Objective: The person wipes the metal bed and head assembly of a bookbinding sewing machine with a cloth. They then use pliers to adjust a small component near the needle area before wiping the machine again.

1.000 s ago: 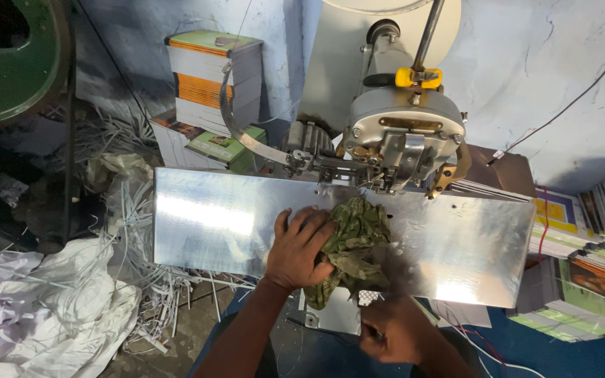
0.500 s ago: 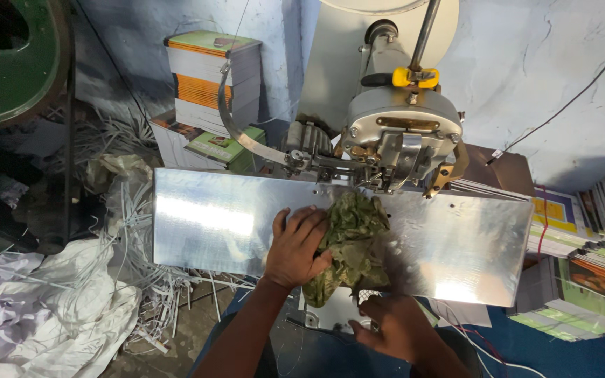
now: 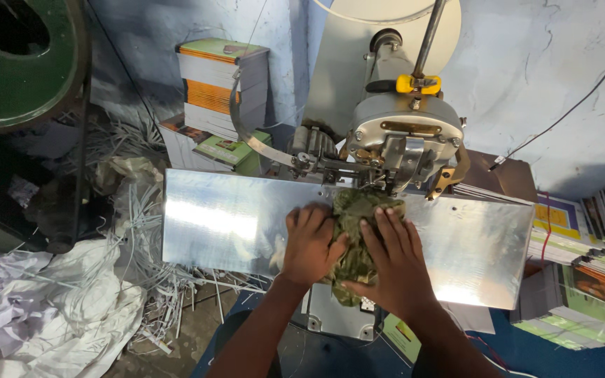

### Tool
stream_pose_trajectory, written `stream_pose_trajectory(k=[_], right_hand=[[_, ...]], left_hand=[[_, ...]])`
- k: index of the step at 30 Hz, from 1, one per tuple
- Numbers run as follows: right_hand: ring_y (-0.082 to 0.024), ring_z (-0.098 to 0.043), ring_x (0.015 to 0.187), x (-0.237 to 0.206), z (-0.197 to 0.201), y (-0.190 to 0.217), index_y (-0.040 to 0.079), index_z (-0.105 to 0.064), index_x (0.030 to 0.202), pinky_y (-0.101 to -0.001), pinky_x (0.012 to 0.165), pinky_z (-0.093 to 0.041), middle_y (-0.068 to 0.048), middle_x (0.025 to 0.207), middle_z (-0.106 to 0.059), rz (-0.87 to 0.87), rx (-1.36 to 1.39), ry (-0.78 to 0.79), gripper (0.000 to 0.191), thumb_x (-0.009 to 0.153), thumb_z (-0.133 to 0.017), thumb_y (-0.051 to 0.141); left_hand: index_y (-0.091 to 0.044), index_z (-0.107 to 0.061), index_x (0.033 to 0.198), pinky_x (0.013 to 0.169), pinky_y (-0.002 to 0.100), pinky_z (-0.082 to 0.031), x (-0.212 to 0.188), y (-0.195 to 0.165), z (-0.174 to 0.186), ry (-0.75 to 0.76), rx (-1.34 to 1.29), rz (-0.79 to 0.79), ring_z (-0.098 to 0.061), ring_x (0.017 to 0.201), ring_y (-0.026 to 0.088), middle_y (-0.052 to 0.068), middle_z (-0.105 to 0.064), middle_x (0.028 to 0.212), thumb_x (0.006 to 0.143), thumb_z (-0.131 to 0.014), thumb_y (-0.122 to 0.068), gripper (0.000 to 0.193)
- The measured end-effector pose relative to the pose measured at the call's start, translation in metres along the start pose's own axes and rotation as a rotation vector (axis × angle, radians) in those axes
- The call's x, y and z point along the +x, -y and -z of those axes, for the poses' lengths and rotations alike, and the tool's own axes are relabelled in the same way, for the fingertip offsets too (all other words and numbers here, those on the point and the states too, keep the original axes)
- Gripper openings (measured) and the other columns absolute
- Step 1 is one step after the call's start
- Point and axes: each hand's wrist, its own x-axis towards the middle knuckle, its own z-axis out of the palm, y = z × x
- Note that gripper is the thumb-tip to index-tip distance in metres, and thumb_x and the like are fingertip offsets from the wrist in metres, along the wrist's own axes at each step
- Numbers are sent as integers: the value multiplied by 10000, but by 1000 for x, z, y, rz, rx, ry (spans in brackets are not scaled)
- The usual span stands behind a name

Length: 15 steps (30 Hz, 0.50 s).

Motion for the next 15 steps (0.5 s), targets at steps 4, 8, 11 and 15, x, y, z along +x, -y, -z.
stream_pose_trajectory(k=[4,8,11,15], right_hand=[[-376,-279,1452,10,-7,-4,30,-398,1472,-595,1177,-136,-239,1519,-357,-56,-30,54,1118,618,-825,610],[-331,-364,1428,10,-15,-10,61,-454,1461,-563,1197,-191,-169,1475,-446,-100,-71,50,973,675,-831,492],[-298,-439,1365,8,-16,-17,54,-530,1417,-533,1196,-242,-124,1406,-513,-118,-72,63,841,716,-838,402],[-310,-493,1290,7,-14,-23,1,-644,1258,-534,1177,-304,-134,1308,-564,-73,-1,-16,675,705,-841,334]], left_hand=[[-5,-704,905,999,489,-350,8,-3,-5,38,-26,75,-507,1155,337,129,-608,1141,919,-641,-328,329],[-31,-732,849,943,473,-357,11,-6,-8,78,-50,92,-507,1103,325,108,-632,1069,931,-605,-319,325],[-64,-753,800,908,479,-357,13,-7,-8,108,-78,126,-512,1056,311,81,-659,978,915,-593,-318,321],[-61,-733,682,913,473,-369,16,-7,-8,190,-42,141,-527,1038,294,88,-666,899,880,-607,-336,362]])
